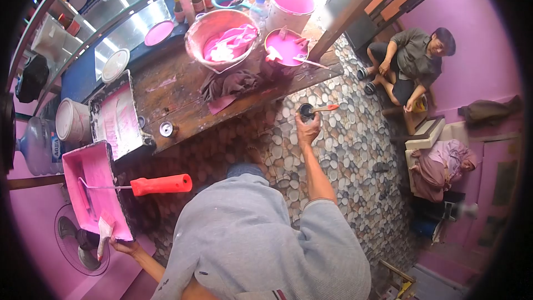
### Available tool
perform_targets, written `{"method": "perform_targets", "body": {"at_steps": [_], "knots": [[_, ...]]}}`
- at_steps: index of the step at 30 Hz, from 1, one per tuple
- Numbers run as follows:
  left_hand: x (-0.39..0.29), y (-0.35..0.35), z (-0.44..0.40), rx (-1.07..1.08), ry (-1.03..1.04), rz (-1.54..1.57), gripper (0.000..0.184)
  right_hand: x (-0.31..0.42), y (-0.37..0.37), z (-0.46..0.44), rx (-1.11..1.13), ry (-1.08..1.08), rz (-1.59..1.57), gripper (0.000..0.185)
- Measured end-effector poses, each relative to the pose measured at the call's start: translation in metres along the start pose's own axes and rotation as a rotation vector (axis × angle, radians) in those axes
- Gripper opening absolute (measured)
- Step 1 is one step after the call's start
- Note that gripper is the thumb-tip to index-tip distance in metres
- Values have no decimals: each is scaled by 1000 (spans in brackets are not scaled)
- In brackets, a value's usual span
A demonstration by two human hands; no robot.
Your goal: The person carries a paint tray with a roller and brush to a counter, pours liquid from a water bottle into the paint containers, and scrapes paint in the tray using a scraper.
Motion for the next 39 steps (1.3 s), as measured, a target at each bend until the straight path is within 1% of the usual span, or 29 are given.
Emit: {"method": "perform_targets", "body": {"at_steps": [1,2,4,5,6,8,9,10,12,14,15,16,17,18,20,22,23,25,26,28,29,30,32,34,35,36,37,39], "knots": [[3,-4,1,-23,40,-24,40,-9,6,-16,-24,-14,4,60],[7,-5,5,-48,79,-49,40,-14,8,-35,-17,22,-43,60],[27,-13,12,-57,61,-53,41,-34,24,-71,-48,40,-34,62],[13,21,54,-97,87,-92,42,-39,21,-120,31,75,-26,64],[18,15,54,-100,101,-95,43,-47,29,-136,23,76,-30,64],[27,20,63,-81,92,-71,46,-62,43,-168,25,57,76,70],[34,25,71,-75,92,-62,46,-71,54,-185,86,87,27,74],[40,28,78,-70,94,-53,46,-71,60,-200,90,54,27,75],[50,42,103,-71,103,-46,46,-84,79,-231,73,41,54,74],[58,40,112,-47,108,-20,47,-93,105,-245,147,56,35,71],[54,42,119,-30,105,-1,47,-89,108,-258,148,44,36,71],[53,42,125,-20,106,7,47,-88,116,-262,153,32,35,71],[55,47,133,-12,114,10,47,-79,120,-263,242,115,-47,74],[57,49,140,-48,114,-5,47,-86,134,-268,277,98,6,79],[60,62,160,-150,107,-40,48,-110,168,-276,258,27,30,83],[42,41,169,-312,275,-136,51,-101,169,-277,61,-201,72,85],[38,39,172,-307,308,-155,52,-96,171,-277,199,-62,27,85],[36,33,174,-268,327,-175,55,-70,162,-267,343,51,-26,79],[36,37,170,-231,309,-177,56,-69,160,-266,333,36,-37,77],[50,73,178,-276,295,-116,47,-68,143,-260,49,-203,68,70],[49,79,179,-284,319,-138,46,-70,133,-250,17,-168,113,67],[56,92,179,-256,295,-107,47,-66,116,-239,-20,-133,157,63],[63,91,180,-238,257,-46,49,-73,109,-195,38,-143,70,56],[67,90,181,-256,265,-15,50,-51,118,-123,439,-146,8,43],[68,89,180,-264,258,10,51,-5,106,-82,505,-337,-180,37],[67,87,179,-263,264,12,51,35,103,-43,660,-461,-244,32],[66,83,176,-261,269,9,51,52,111,-4,892,-353,-310,34],[65,89,170,-233,258,6,52,133,110,59,1221,-429,-478,37]]}}
Point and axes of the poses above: each hand's wrist, its own z-axis away from the middle knuckle, its own y-axis out of the palm, x = y × z, the point moved 10 cm from there along -z, towards the middle knuckle, and after that the axes turned 5 degrees about -x, right-handed, at the moved point
